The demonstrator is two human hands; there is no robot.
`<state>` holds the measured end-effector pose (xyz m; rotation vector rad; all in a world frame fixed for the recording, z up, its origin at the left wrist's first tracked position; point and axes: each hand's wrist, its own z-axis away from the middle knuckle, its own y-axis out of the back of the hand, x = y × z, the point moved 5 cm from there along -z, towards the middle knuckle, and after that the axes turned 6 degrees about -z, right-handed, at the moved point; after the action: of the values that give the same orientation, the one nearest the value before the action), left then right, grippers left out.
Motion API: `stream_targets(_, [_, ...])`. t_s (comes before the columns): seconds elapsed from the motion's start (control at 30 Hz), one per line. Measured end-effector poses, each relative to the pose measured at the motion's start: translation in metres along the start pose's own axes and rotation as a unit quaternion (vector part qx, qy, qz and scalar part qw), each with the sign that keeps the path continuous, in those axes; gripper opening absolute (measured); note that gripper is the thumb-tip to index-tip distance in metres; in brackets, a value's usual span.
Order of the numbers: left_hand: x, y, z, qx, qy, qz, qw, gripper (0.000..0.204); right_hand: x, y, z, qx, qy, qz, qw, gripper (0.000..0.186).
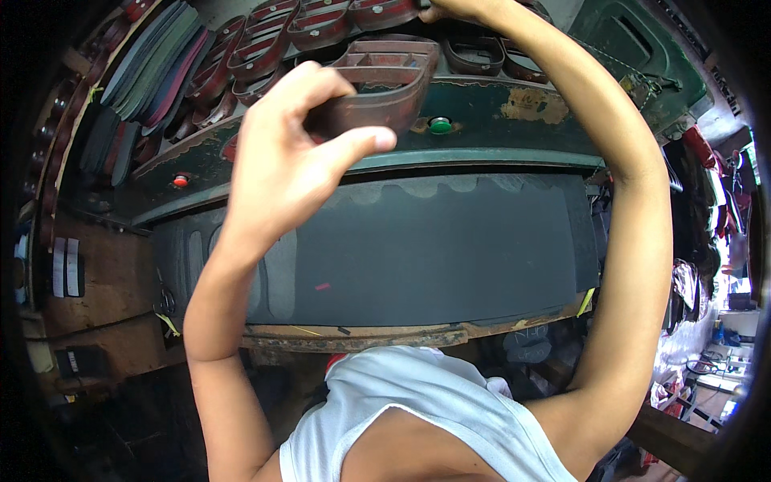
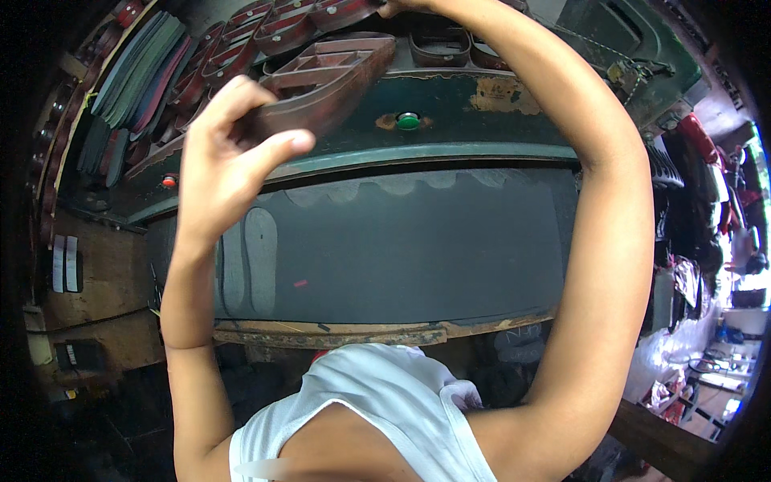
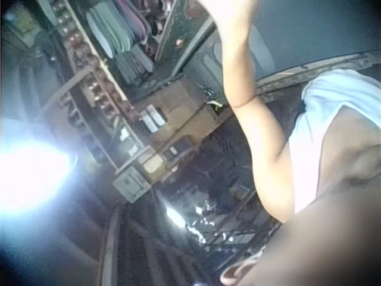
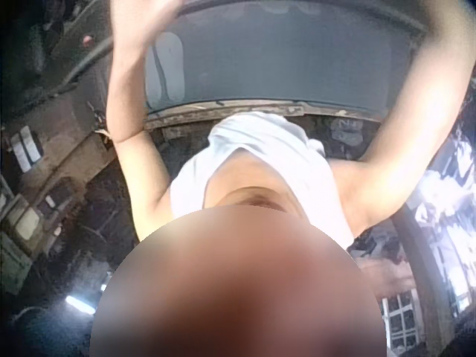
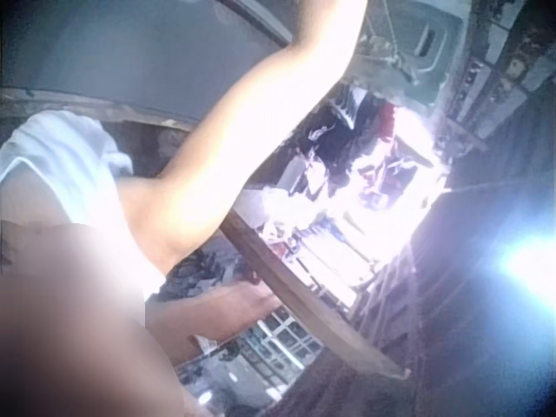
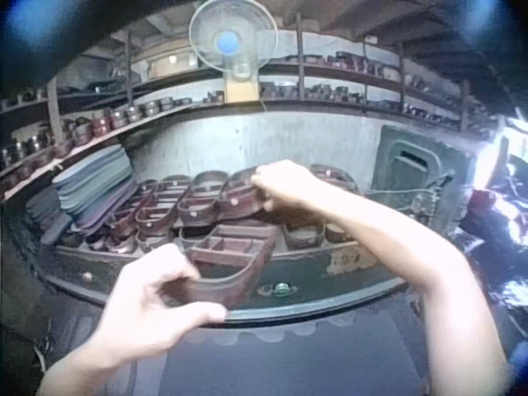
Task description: The person uses a metal sandal template to mark and cut rubber soles with scissors. They repeatedly place the template on a sheet, trace or mark the outline, cut out the sole shape, and stack the finished pieces.
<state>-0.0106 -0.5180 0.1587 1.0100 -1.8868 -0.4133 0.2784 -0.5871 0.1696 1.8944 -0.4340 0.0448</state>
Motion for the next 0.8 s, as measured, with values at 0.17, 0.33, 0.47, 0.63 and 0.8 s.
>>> stream_targets(0.17, [-0.036, -0.057, -0.031, 0.088, -0.073, -0.101, 0.988, 0.04, 0.004, 0.007, -0.004, -0.001, 0.02, -0.01, 1.0, 0.032])
stream_targets(0.33, [-0.084, -0.111, -0.077, 0.081, 0.029, -0.173, 0.981, 0.034, 0.009, 0.009, -0.011, 0.007, 0.057, -0.008, 0.998, 0.039])
stream_targets(0.47, [-0.098, -0.133, -0.101, -0.008, 0.085, -0.259, 0.962, 0.035, 0.014, 0.004, -0.012, 0.0, 0.053, -0.013, 0.999, 0.045])
stream_targets(0.63, [-0.054, -0.182, -0.117, -0.039, -0.077, -0.202, 0.976, 0.037, 0.005, 0.012, -0.007, 0.014, 0.048, -0.046, 0.998, 0.049])
stream_targets(0.8, [-0.049, -0.205, -0.144, -0.093, -0.068, -0.233, 0.966, 0.029, 0.015, 0.003, -0.008, -0.023, -0.016, -0.028, 0.999, 0.034])
